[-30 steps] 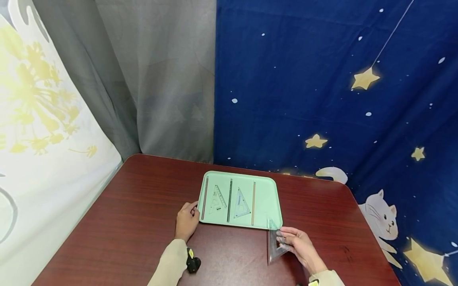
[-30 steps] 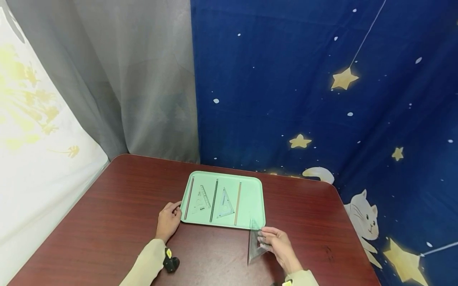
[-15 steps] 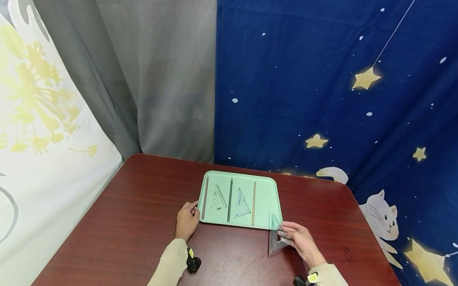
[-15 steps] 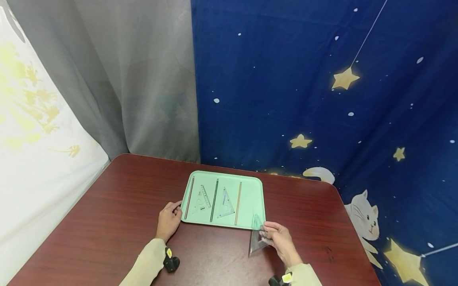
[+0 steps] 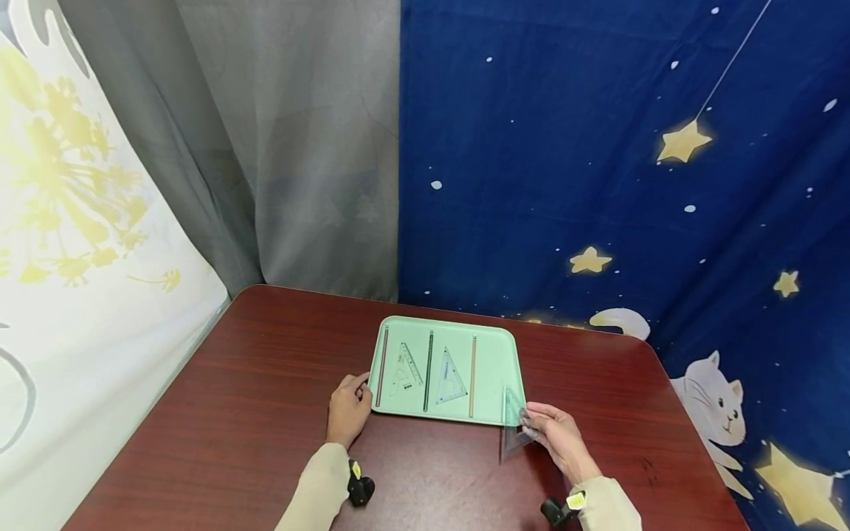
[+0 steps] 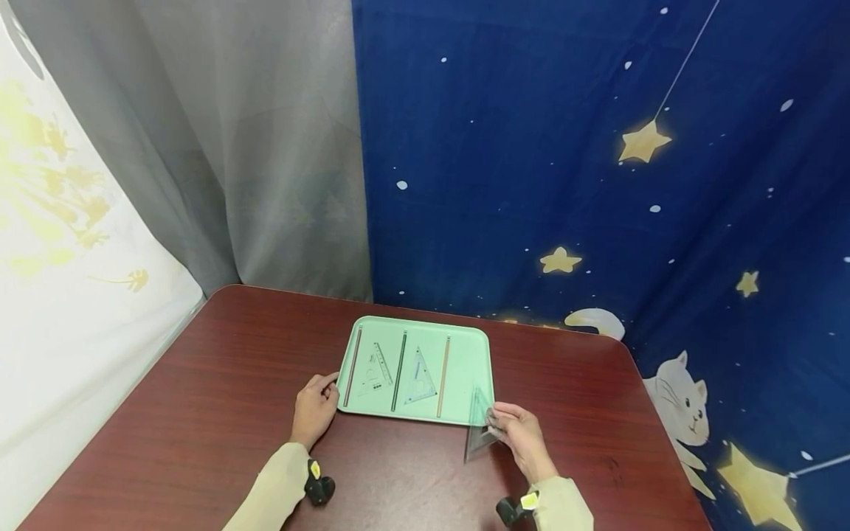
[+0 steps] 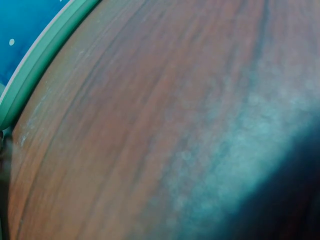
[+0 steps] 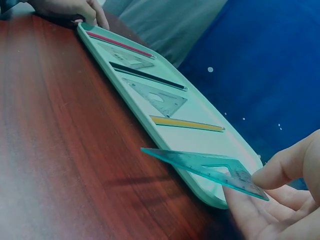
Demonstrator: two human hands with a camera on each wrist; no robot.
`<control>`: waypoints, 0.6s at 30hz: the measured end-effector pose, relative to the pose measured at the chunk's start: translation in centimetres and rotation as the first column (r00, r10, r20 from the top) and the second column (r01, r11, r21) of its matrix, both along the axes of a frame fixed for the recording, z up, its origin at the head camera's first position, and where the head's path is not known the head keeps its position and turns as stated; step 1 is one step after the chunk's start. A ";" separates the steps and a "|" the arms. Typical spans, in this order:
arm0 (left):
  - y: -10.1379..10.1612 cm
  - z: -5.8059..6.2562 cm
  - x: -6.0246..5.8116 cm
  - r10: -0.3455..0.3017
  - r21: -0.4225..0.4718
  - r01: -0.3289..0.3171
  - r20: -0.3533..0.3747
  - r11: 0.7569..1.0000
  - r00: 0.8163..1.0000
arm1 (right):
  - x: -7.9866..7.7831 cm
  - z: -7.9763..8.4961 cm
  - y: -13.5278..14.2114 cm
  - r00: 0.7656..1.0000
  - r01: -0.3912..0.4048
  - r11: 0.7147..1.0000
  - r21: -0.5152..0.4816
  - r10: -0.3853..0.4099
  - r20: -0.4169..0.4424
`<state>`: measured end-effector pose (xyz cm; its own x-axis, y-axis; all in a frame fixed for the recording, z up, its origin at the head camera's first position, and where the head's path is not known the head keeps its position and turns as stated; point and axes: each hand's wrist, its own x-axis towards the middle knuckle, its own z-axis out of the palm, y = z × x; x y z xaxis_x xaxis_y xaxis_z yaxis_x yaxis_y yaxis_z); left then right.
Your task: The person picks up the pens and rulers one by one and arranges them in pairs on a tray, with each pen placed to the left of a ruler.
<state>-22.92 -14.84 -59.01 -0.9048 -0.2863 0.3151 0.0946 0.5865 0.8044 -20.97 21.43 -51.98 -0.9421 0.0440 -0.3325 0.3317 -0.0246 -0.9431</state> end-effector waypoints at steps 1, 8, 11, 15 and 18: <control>0.0 0.0 0.0 -0.001 0.003 0.001 0.002 1.000 1.000 | -0.1 0.0 0.0 1.000 0.005 1.000 -0.004 -0.005 -0.003; 0.1 0.4 0.1 -0.005 0.001 0.005 0.018 1.000 1.000 | -0.8 -0.6 -0.3 0.998 0.037 0.998 -0.052 -0.040 -0.045; 0.1 0.5 0.2 -0.005 -0.001 0.005 0.023 1.000 1.000 | -0.9 -0.6 -0.6 0.997 0.052 0.997 -0.057 -0.055 -0.052; 0.1 0.6 0.3 -0.010 0.008 0.010 0.037 1.000 0.999 | -1.0 -0.6 -0.8 0.998 0.046 0.998 -0.032 -0.048 -0.050; 0.0 0.5 0.2 -0.015 0.007 0.014 0.041 1.000 0.999 | -1.2 -0.6 -0.9 0.998 0.036 0.999 -0.025 -0.037 -0.048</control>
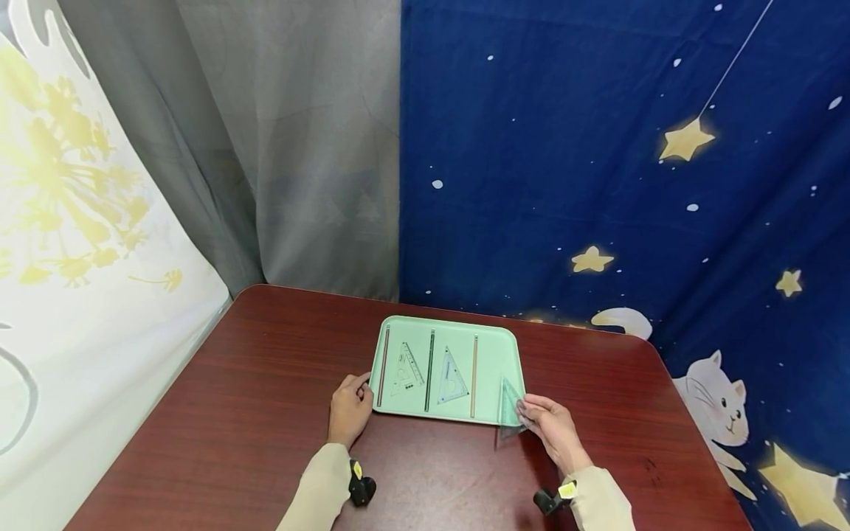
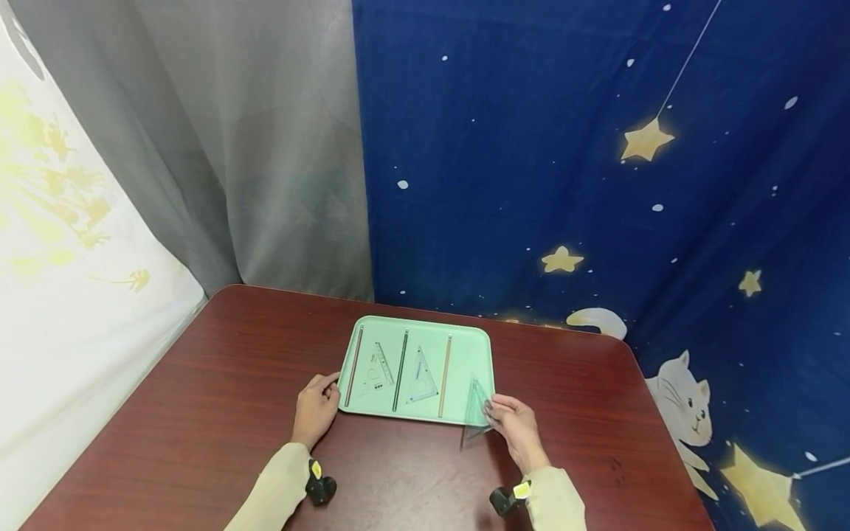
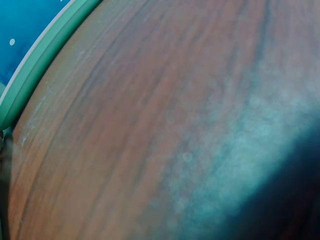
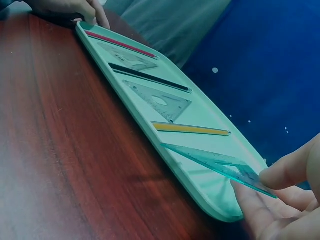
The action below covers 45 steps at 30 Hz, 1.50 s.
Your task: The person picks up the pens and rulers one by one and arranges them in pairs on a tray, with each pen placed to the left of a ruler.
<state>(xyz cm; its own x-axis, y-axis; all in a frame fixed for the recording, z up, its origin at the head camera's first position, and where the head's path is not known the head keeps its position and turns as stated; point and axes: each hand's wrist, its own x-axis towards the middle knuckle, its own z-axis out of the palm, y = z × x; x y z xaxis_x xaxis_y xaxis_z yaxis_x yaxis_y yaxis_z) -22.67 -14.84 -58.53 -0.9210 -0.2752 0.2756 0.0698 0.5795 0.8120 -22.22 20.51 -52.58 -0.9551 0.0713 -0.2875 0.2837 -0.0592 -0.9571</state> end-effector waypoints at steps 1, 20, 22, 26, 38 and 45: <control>0.0 -0.1 0.0 0.000 -0.002 0.000 -0.001 1.000 1.000 | -0.1 0.0 -0.1 1.000 0.000 1.000 -0.003 0.000 0.001; -0.1 -0.4 -0.1 0.000 -0.014 -0.001 -0.045 1.000 0.999 | -2.0 0.6 -1.3 1.000 -0.016 1.000 -0.016 0.016 0.002; -0.1 -0.4 -0.2 0.001 -0.016 -0.002 -0.043 1.000 0.999 | -2.2 0.7 -1.4 1.000 -0.016 1.000 -0.016 0.016 0.000; -0.1 -0.4 -0.2 0.002 -0.019 -0.003 -0.031 1.000 1.000 | -2.6 0.4 -1.6 1.000 0.000 1.000 -0.025 0.000 -0.005; 0.0 -0.3 -0.2 0.009 -0.014 -0.009 -0.033 1.000 0.999 | -3.7 -0.6 -1.9 1.000 0.023 1.000 0.016 -0.023 -0.003; 0.0 -0.4 -0.2 0.007 -0.025 -0.008 -0.041 1.000 0.999 | -4.1 -0.7 -2.1 1.000 0.022 0.999 0.043 -0.022 0.004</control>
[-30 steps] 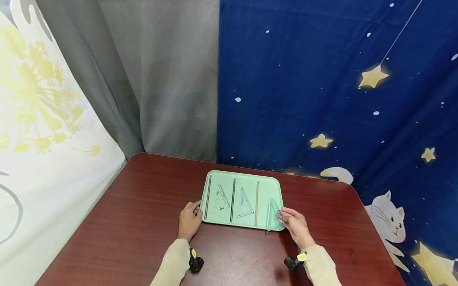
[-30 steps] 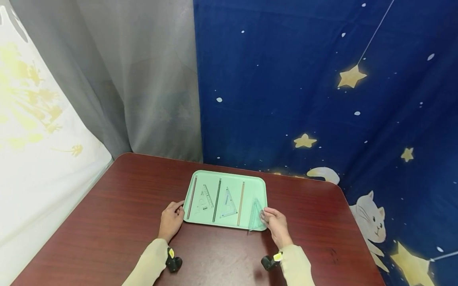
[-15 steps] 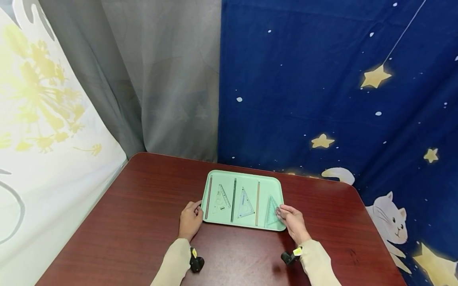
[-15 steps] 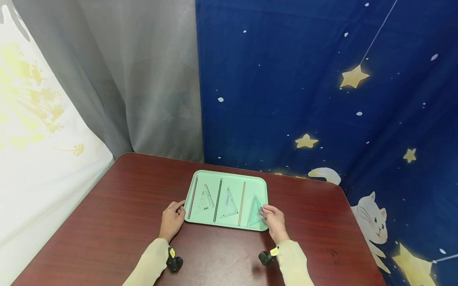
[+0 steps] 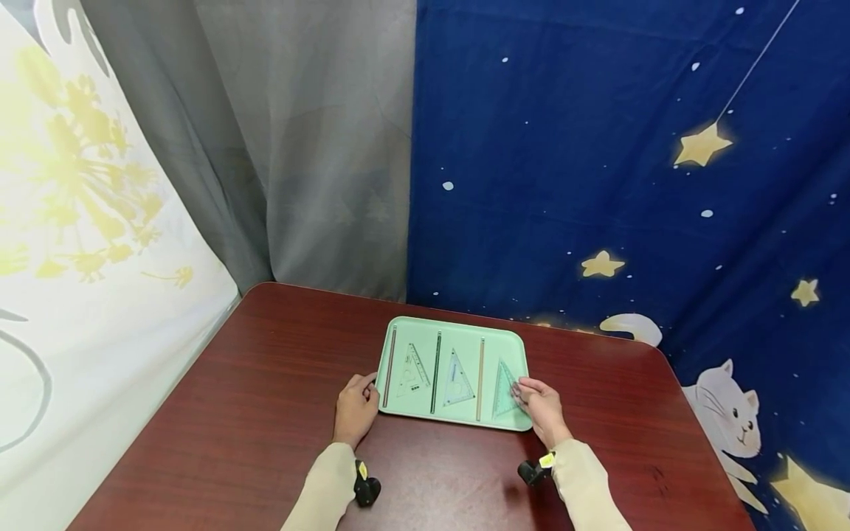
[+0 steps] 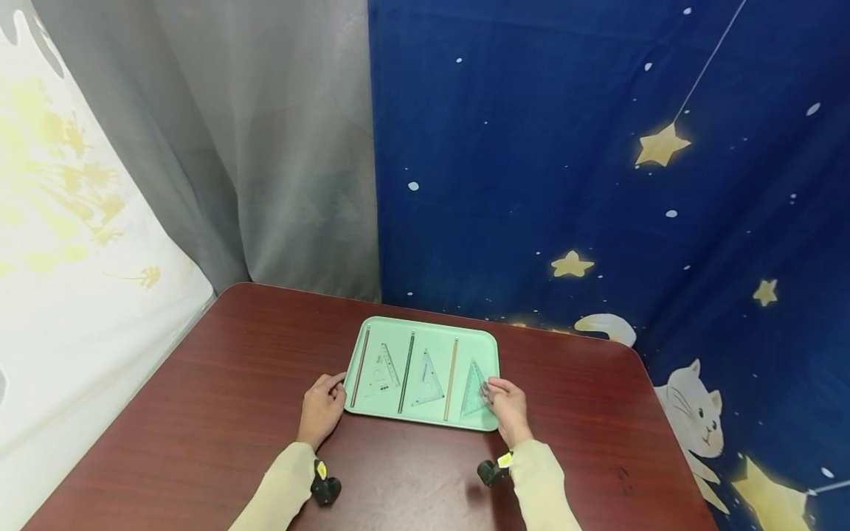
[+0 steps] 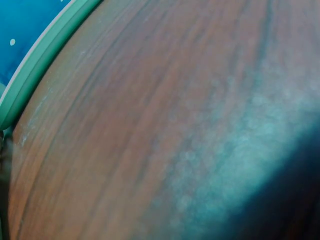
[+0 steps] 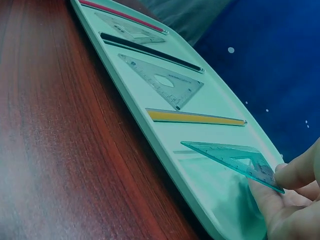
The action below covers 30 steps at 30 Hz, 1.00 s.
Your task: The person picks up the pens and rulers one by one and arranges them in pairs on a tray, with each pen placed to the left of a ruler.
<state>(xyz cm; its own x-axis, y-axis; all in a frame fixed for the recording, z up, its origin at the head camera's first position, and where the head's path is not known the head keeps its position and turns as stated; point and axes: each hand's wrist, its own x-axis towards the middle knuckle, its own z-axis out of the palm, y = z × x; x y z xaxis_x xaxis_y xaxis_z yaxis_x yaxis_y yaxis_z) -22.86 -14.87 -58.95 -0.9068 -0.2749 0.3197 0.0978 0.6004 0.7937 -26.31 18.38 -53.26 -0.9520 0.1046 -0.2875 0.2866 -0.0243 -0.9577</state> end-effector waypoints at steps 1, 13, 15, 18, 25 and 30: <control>0.0 0.0 0.0 -0.001 0.000 0.001 0.000 1.000 1.000 | -0.1 0.0 -0.1 1.000 0.000 1.000 0.002 0.000 0.000; 0.1 0.0 -0.1 -0.001 0.011 0.001 0.001 1.000 1.000 | -0.5 -0.4 -0.5 1.000 0.005 1.000 0.019 -0.005 0.009; 0.1 0.0 -0.1 -0.001 0.017 0.001 0.004 1.000 1.000 | -0.6 -0.4 -0.5 1.000 0.008 1.000 0.016 -0.008 0.010; 0.2 0.1 -0.1 -0.001 0.020 0.001 0.005 1.000 1.000 | -0.7 -0.6 -0.5 1.000 0.014 1.000 0.018 -0.014 0.008; 0.2 0.2 -0.1 0.000 0.019 0.000 0.018 1.000 1.000 | -1.1 -0.9 -0.6 1.000 0.021 1.000 0.007 -0.021 0.001; 0.1 0.1 0.0 -0.002 0.015 0.001 0.020 1.000 1.000 | -1.2 -0.9 -0.8 1.000 0.031 0.998 0.049 -0.031 0.004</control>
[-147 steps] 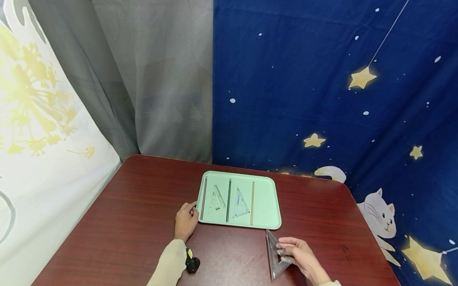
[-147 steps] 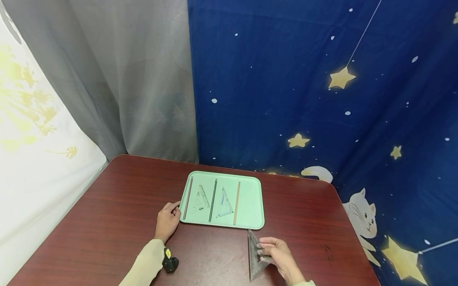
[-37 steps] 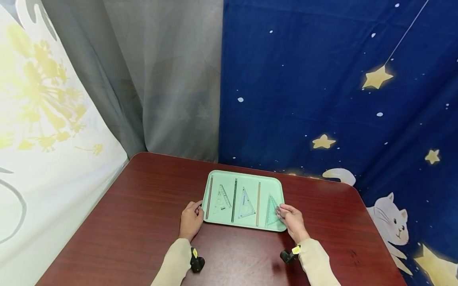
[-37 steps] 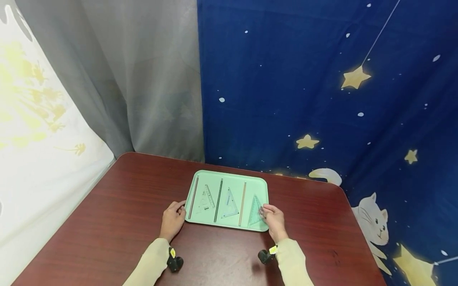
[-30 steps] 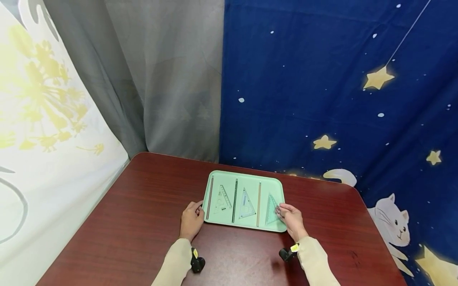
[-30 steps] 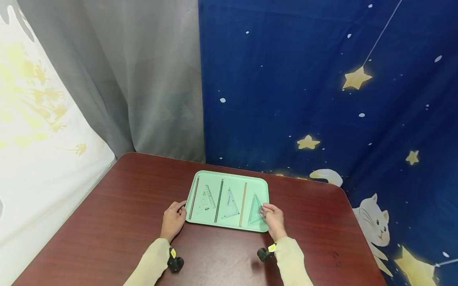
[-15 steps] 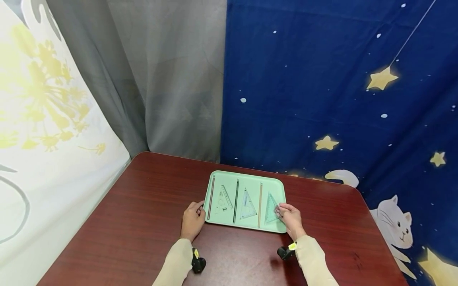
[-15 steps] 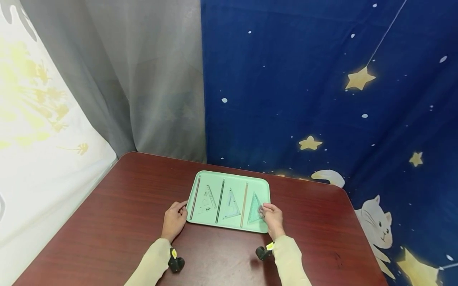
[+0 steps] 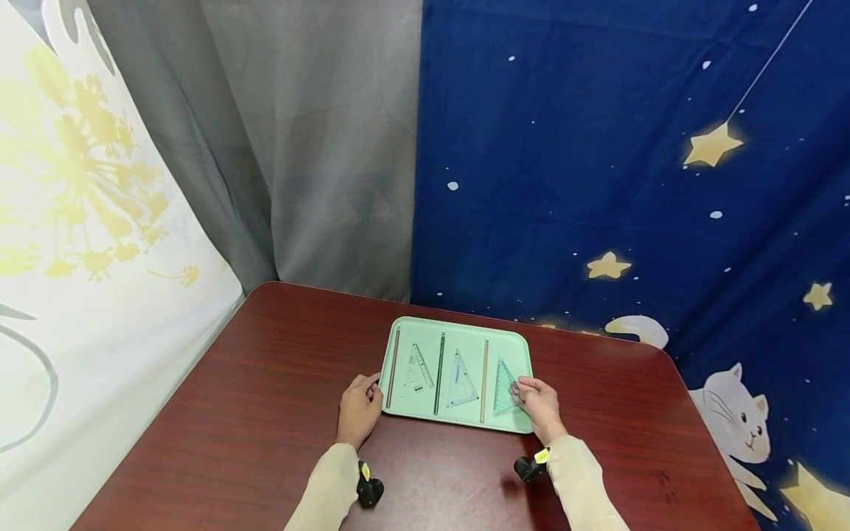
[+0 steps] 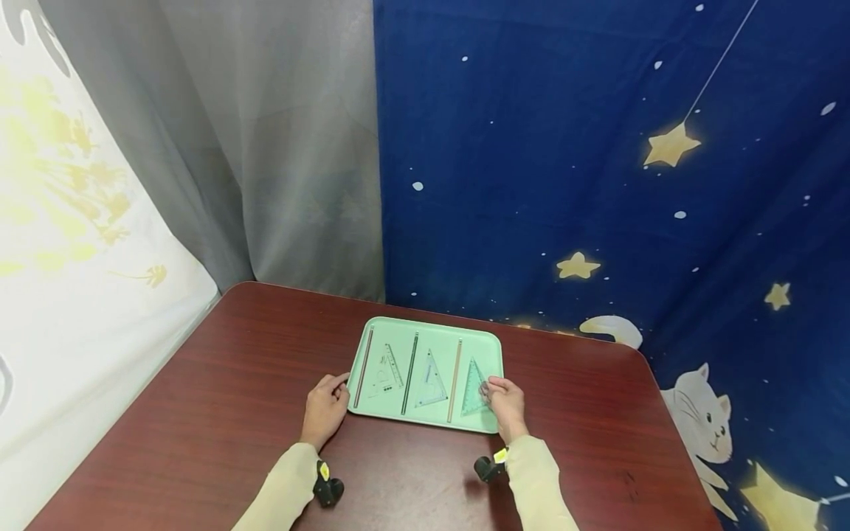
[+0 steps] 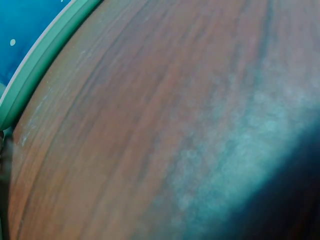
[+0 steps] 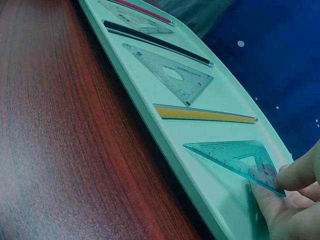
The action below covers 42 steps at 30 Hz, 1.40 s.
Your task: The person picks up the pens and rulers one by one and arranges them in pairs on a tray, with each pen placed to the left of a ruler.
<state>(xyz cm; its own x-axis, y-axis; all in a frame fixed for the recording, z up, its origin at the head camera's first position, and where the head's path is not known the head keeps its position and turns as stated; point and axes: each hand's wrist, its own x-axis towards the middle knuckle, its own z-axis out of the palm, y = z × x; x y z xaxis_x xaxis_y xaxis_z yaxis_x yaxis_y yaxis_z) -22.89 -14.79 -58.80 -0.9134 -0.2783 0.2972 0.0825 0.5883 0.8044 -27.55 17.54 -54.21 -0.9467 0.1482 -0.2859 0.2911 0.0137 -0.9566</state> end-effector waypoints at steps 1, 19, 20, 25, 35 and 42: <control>0.0 0.0 0.0 0.001 -0.001 -0.001 -0.001 1.000 1.000 | 0.0 0.0 0.0 1.000 0.001 1.000 0.015 -0.001 0.001; 0.1 0.0 0.0 0.007 0.000 -0.007 -0.032 1.000 0.999 | 0.4 0.8 -0.9 0.999 -0.043 0.949 0.311 0.051 -0.017; 0.1 -0.1 0.0 0.007 -0.001 -0.007 -0.040 1.000 0.999 | 0.5 0.8 -0.9 0.998 -0.053 0.944 0.327 0.062 -0.018; 0.0 -0.3 0.0 0.006 -0.003 -0.006 -0.053 1.000 0.999 | 0.6 1.0 -1.0 0.994 -0.091 0.908 0.409 0.107 -0.016; 0.0 0.0 0.0 0.000 0.006 0.000 -0.036 1.000 0.999 | 1.1 0.5 -1.6 0.979 -0.111 0.813 0.571 0.187 -0.076; 0.1 0.0 0.0 0.003 0.003 -0.003 -0.030 1.000 1.000 | 1.1 0.0 -1.7 0.961 -0.070 0.715 0.696 0.235 -0.146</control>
<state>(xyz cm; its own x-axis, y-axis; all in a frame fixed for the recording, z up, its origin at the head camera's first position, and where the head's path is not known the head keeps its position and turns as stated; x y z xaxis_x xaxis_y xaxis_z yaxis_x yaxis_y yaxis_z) -22.88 -14.71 -58.77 -0.9030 -0.2821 0.3239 0.1050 0.5861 0.8034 -26.40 15.80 -54.24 -0.9966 0.0716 0.0398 0.0227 0.7081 -0.7058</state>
